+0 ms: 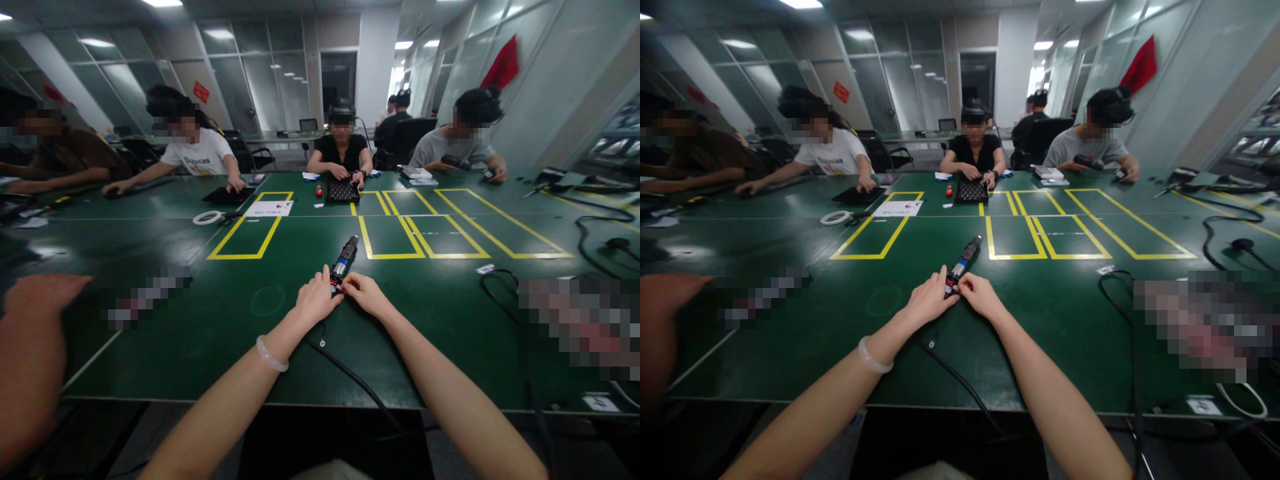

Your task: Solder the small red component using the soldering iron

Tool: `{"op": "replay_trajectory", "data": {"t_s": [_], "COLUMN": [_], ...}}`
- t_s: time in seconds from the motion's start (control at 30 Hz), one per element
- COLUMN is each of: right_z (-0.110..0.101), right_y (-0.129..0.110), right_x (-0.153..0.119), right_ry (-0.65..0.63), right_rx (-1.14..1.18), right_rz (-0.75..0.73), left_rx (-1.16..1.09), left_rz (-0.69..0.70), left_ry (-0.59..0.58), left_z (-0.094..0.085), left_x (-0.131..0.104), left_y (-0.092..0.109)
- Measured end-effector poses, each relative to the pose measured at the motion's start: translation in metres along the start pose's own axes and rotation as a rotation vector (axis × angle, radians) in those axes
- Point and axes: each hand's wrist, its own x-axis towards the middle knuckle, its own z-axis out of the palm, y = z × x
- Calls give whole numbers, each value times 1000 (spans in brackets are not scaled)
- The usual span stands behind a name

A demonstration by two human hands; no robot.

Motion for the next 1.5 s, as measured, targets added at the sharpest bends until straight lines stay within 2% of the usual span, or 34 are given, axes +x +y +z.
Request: {"op": "replay_trajectory", "data": {"t_s": [0.1,0.27,0.4,0.5,0.6,0.73,1.1,1.23,1.33,1.5], "right_z": [2,1,-1,-2,-2,-3,-1,-1,-1,-2], "right_y": [1,8,10,9,7,4,8,7,6,4], "right_x": [1,3,3,1,1,0,0,0,-1,-1], "right_ry": [60,161,134,124,114,84,63,60,59,48], "right_rx": [-18,-89,-110,-136,-151,-166,-191,-203,-215,-229], "right_rz": [-22,-27,-27,-35,-29,-29,-32,-34,-36,-27], "left_rx": [21,17,38,62,80,99,112,110,199,435], "left_rz": [-24,-80,-100,-99,-118,-171,-454,-509,-514,-411], "left_ry": [36,32,26,13,-8,-43,-61,-58,-19,193], "left_z": [3,4,0,-5,-11,-20,-35,-38,-41,-42], "left_x": [5,12,7,-2,-15,-33,-64,-73,-79,-87], "left_y": [7,9,-2,-18,-40,-80,-195,-222,-225,-204]}}
